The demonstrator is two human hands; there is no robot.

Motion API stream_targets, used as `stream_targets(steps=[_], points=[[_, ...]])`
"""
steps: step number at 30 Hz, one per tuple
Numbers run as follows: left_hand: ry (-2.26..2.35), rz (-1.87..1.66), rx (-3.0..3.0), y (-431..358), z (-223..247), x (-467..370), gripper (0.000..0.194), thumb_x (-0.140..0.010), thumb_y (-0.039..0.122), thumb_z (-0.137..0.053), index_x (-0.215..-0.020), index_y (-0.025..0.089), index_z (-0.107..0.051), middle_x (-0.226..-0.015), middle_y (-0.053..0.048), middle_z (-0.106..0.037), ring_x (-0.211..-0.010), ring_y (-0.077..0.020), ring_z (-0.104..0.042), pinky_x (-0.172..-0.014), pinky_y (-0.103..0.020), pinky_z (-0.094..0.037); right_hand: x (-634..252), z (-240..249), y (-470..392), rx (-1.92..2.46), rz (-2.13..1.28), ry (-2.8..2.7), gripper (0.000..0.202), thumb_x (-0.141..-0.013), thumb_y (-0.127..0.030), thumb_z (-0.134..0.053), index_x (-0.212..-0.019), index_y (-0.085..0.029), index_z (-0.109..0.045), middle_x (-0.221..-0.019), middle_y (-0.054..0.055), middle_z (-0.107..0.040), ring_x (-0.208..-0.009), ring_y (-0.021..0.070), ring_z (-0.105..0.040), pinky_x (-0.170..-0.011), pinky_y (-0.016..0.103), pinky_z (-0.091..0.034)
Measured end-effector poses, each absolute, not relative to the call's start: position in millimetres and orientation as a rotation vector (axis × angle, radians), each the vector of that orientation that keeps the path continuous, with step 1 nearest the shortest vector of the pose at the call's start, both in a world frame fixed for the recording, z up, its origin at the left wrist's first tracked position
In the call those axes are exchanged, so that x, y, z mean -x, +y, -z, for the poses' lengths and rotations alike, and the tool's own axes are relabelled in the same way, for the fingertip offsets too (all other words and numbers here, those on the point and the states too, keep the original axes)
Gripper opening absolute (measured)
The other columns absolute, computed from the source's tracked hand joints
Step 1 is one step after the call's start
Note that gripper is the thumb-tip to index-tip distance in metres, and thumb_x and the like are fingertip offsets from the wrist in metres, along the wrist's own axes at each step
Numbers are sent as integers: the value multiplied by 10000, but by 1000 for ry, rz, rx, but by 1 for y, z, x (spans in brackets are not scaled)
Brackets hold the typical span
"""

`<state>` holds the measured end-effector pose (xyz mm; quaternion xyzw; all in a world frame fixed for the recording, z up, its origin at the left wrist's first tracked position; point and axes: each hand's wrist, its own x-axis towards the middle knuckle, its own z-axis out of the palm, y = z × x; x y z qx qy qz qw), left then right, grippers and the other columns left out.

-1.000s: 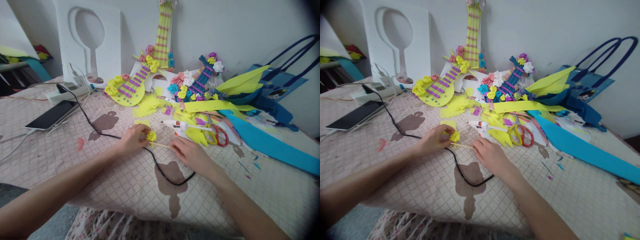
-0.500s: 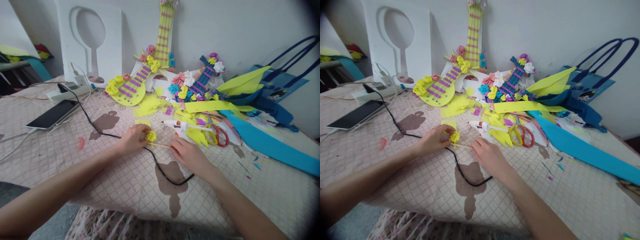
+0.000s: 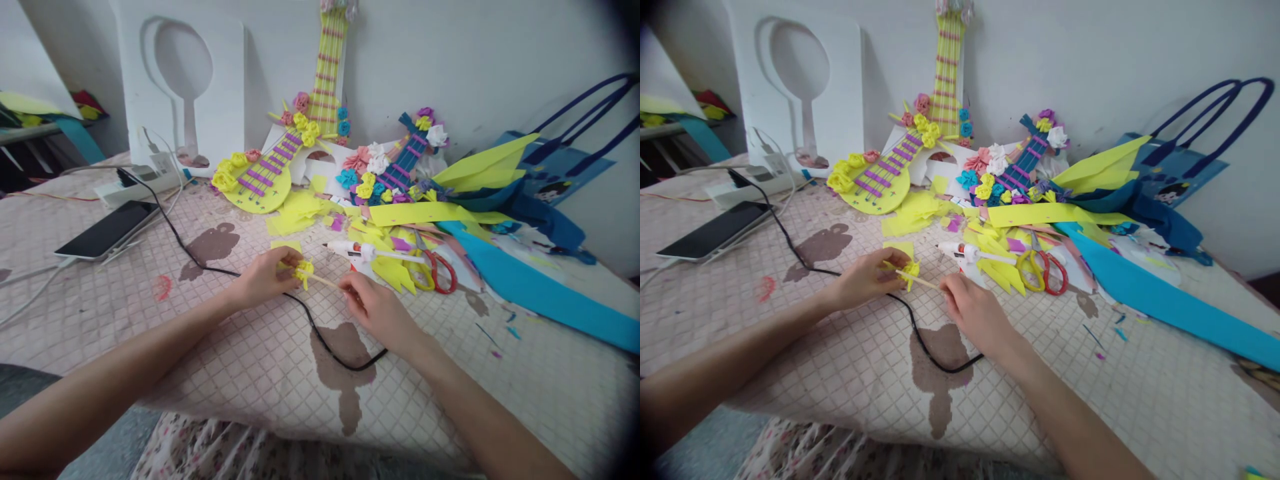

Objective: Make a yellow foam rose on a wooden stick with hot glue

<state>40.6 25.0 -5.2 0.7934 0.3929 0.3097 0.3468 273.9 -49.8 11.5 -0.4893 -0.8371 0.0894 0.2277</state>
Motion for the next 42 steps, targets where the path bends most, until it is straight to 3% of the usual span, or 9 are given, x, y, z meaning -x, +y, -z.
stream_targets(steps=[4, 9, 13, 21, 24, 27, 35, 42], points=[[1021, -755, -2059, 24, 1, -41, 352, -716, 284, -646, -1039, 173, -559, -984, -41, -635, -817, -147, -613, -700, -259, -523, -269, -9, -51, 1295, -270, -2226, 230, -888, -111, -369, -1075, -217, -451, -989, 56, -606, -890, 171, -613, -760, 320, -502], [983, -802, -2138, 20, 2, -44, 365, -706, 264, -657, -1044, 173, -556, -985, -44, -645, -886, -171, -621, -780, -300, -513, -265, -4, -50, 1273, -201, -2266, 348, -902, -118, -350, -1211, -240, -454, -1046, 67, -606, -964, 193, -603, -816, 370, -505], [950, -853, -2166, 17, 4, -46, 319, -699, 238, -660, -996, 170, -565, -964, -47, -642, -886, -173, -620, -770, -299, -515, -265, -3, -49, 1240, -200, -2275, 298, -893, -99, -353, -1126, -220, -494, -1037, 75, -585, -984, 187, -589, -849, 361, -497], [932, -819, -2099, 18, 4, -46, 358, -698, 233, -669, -1031, 167, -558, -951, -47, -643, -859, -161, -621, -697, -262, -521, -258, 0, -52, 1295, -119, -2292, 221, -905, -137, -378, -1080, -206, -495, -980, 63, -622, -898, 191, -611, -768, 339, -508], [926, -781, -2063, 18, 4, -46, 373, -705, 250, -673, -1048, 163, -552, -959, -53, -642, -837, -156, -624, -677, -257, -523, -253, 3, -53, 1330, -27, -2269, 143, -890, -203, -456, -1029, -209, -490, -963, 54, -623, -874, 194, -609, -726, 321, -496], [921, -759, -2051, 16, 4, -47, 391, -708, 261, -677, -1063, 168, -544, -955, -51, -639, -815, -151, -626, -674, -260, -528, -248, 5, -53, 1362, 48, -2271, 192, -855, -247, -530, -1036, -209, -478, -935, 43, -636, -834, 191, -620, -679, 303, -476], [928, -741, -1999, 13, 6, -51, 418, -702, 279, -669, -1074, 157, -523, -931, -43, -622, -736, -137, -635, -623, -247, -528, -241, 3, -55, 1347, 107, -2295, 77, -852, -204, -500, -928, -205, -512, -871, 22, -646, -769, 163, -617, -624, 261, -414], [942, -805, -2143, 11, 5, -52, 455, -683, 322, -729, -1070, 166, -546, -954, -59, -635, -884, -188, -620, -757, -305, -514, -241, 4, -56, 1341, 80, -2333, 116, -857, -160, -458, -893, -207, -558, -864, 22, -638, -710, 138, -593, -631, 246, -407]])
